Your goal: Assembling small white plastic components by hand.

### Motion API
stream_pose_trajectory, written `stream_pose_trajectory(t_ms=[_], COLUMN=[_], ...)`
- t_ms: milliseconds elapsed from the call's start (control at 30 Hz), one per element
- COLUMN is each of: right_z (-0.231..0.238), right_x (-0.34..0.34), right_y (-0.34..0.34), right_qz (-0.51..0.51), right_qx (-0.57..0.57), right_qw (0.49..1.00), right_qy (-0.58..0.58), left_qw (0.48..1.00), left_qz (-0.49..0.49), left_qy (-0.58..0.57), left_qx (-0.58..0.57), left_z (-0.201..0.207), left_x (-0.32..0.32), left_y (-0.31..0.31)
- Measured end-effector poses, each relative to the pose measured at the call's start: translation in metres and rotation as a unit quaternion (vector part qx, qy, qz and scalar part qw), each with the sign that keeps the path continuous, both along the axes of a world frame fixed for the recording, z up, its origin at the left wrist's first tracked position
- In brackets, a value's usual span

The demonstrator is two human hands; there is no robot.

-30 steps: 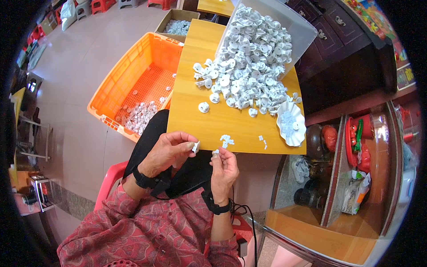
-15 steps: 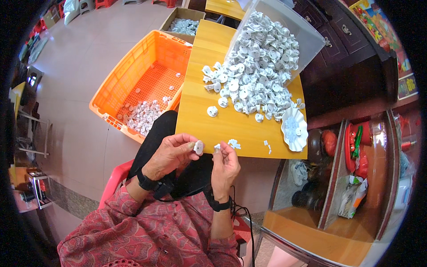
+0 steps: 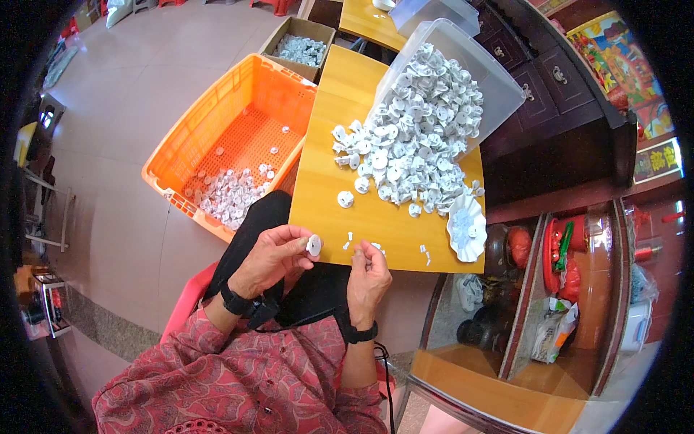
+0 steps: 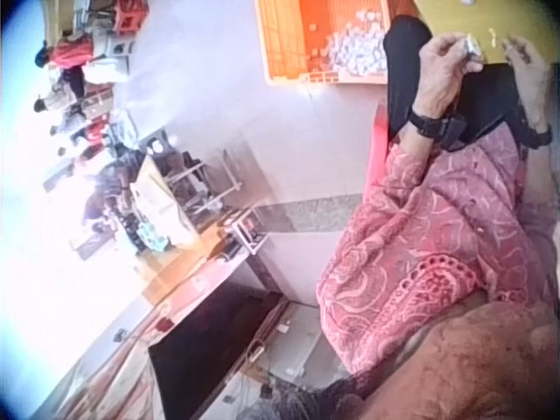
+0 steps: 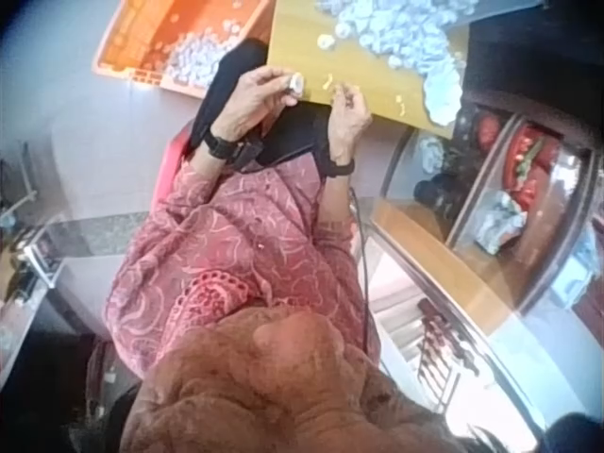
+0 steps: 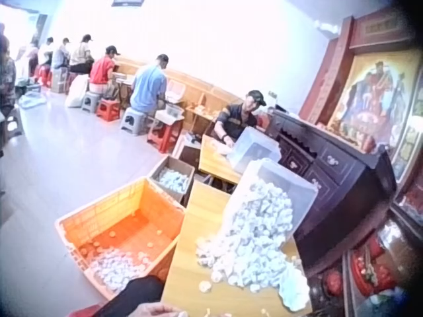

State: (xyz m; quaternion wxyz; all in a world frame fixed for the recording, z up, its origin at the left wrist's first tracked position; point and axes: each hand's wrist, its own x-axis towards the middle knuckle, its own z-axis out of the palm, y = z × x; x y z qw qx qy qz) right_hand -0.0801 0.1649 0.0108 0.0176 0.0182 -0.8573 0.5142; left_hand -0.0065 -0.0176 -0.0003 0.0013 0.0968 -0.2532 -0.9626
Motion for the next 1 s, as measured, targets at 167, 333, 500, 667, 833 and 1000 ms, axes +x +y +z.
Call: stream_pose_trajectory(t_ms=[167, 333, 500, 667, 833, 1000], right_z=[0.006, 0.009, 0.017, 0.005, 0.0, 0.026], right_x=[-0.002, 0.007, 0.024, 0.026, 0.028, 0.043], right_y=[-0.006, -0.007, -0.006, 0.005, 0.002, -0.014], right_qz=[0.051, 0.113, 0.178, 0.188, 0.158, 0.102], right_qx=[0.107, 0.257, 0.367, 0.302, 0.24, 0.079], right_qw=[0.984, 0.927, 0.868, 0.884, 0.908, 0.982], right_qy=[0.13, 0.248, 0.284, 0.303, 0.305, 0.137], left_qw=[1.0, 1.0, 1.0, 1.0, 0.999, 0.998], left_qz=[-0.005, -0.01, -0.007, -0.002, -0.006, 0.001], left_qy=[-0.001, -0.005, 0.001, 0.009, 0.03, 0.053], left_qx=[0.002, -0.007, -0.012, 0.01, 0.038, 0.045], left_z=[-0.005, -0.002, -0.005, -0.007, -0.004, -0.002], left_x=[-0.001, -0.003, -0.002, -0.003, -0.003, -0.002], left_y=[0.0, 0.001, 0.001, 0.002, 0.0, 0.001])
